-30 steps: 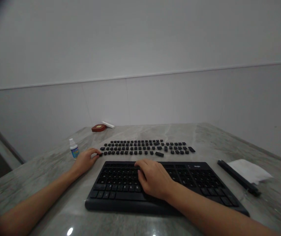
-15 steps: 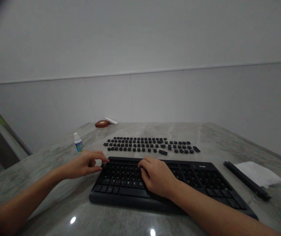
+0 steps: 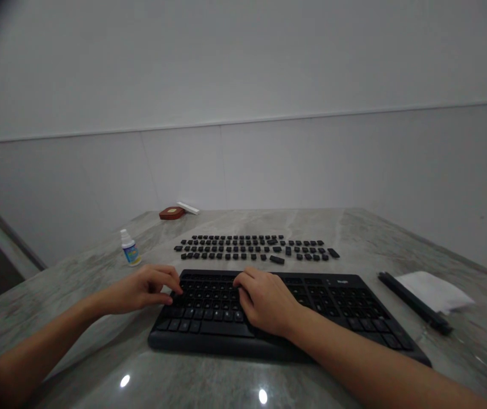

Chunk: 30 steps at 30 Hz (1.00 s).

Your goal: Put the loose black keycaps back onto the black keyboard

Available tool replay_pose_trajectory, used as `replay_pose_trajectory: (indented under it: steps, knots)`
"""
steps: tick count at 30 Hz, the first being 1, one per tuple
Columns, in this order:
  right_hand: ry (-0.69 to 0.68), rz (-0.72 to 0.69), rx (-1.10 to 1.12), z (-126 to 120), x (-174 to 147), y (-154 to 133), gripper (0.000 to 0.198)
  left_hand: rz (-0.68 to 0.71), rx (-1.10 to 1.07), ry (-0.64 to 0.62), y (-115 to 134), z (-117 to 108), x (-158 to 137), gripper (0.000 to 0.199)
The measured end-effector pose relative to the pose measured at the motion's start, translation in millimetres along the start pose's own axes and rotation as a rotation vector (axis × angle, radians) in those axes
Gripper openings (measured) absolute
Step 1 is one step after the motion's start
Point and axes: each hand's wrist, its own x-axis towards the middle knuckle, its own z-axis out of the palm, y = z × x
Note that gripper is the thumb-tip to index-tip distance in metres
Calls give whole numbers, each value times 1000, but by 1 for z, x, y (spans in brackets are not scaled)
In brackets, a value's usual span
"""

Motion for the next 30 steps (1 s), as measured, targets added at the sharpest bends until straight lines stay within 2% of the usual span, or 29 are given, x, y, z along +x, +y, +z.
replay_pose_trajectory:
  steps: [17,30]
  knots:
    - [-9,11,13,1,0,0,22,-20,23,-50,-1,0,-1,15]
    - [-9,-2,9,1,-1,1,21,-31,68,-56,10,-1,-2,16]
